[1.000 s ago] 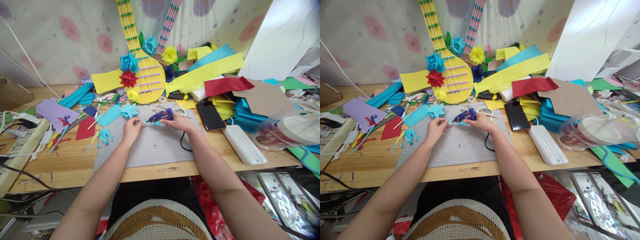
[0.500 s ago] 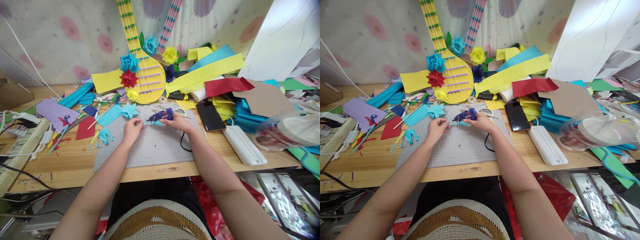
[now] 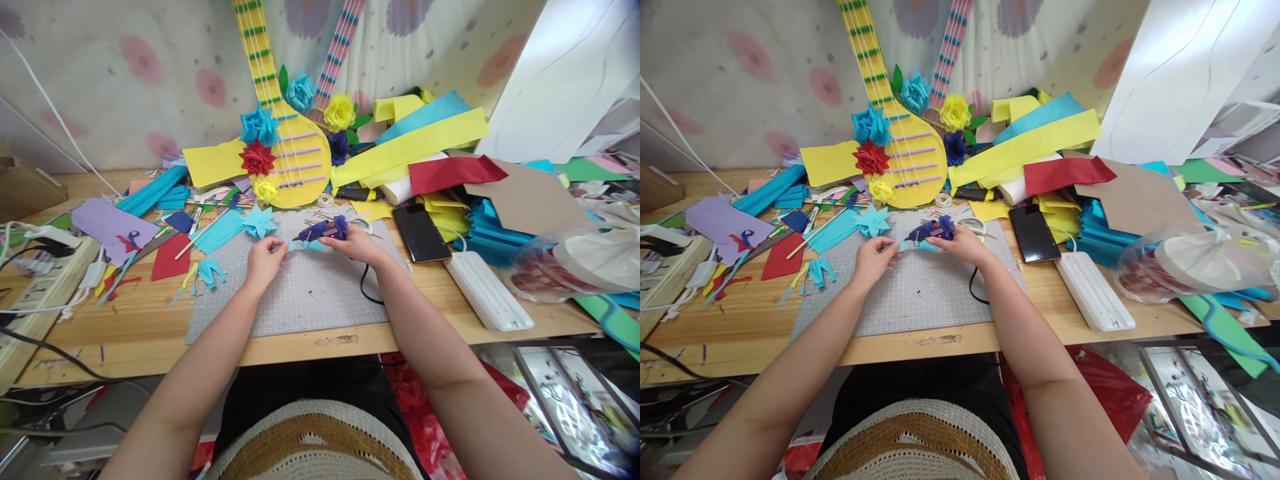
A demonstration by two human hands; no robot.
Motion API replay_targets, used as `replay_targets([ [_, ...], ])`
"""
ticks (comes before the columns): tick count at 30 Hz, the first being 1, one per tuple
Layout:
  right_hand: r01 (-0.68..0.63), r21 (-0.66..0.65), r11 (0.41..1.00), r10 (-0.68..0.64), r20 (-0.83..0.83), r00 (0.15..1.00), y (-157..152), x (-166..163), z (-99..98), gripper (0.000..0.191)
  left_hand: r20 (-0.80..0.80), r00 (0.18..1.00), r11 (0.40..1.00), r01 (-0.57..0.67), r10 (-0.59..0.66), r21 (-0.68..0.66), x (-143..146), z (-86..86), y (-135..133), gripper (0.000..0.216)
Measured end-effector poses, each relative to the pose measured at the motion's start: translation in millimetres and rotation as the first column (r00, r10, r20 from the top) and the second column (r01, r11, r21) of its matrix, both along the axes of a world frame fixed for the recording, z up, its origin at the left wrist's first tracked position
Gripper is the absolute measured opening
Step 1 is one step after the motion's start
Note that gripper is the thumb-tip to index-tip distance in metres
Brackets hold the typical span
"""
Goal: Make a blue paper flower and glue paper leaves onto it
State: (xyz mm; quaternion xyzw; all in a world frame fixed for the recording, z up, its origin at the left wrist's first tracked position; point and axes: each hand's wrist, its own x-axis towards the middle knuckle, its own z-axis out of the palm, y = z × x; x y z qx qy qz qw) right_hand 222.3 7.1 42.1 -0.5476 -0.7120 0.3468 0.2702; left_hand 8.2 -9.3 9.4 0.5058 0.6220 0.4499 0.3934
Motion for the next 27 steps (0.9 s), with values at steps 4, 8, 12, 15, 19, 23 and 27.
replay_targets([
  [4, 0.006, 0.0, 1.0, -0.006, -0.004, 1.0, -0.5, 0.1, -0.2, 0.036, -0.019, 1.0, 1.0, 0.01, -0.01, 0.012, -0.4, -0.3, 0.0, 0.021],
  [8, 0.031, -0.005, 1.0, -0.031, -0.017, 0.999, -0.1, -0.4, -1.1, 0.037, -0.027, 0.999, 1.0, 0.023, -0.022, 0.021, -0.7, 1.4, -0.6, 0.019],
  [12, 0.096, -0.02, 0.995, -0.096, -0.025, 0.995, 0.2, -1.9, 0.0, 0.04, 0.042, 0.997, 0.998, 0.06, -0.06, -0.013, 0.6, 2.7, -1.4, 0.018],
  [15, 0.15, -0.063, 0.987, -0.154, -0.053, 0.987, -0.6, -3.3, 2.9, 0.043, 0.137, 0.984, 0.991, 0.126, -0.117, -0.054, 2.5, 5.0, -1.9, 0.019],
  [19, 0.212, -0.104, 0.972, -0.223, -0.108, 0.969, 0.1, -4.1, 3.3, 0.047, 0.238, 0.962, 0.986, 0.154, -0.135, -0.064, 0.1, 16.6, -3.2, 0.024],
  [23, 0.249, -0.112, 0.962, -0.266, -0.172, 0.949, 5.9, -2.5, -5.4, 0.051, 0.19, 0.978, 0.996, 0.085, -0.091, 0.041, -18.1, 36.4, -4.3, 0.03],
  [27, 0.267, -0.08, 0.96, -0.279, -0.236, 0.931, 10.7, -1.8, -13.8, 0.052, 0.052, 0.998, 0.977, -0.032, 0.022, 0.21, -50.9, 55.4, -3.4, 0.028],
])
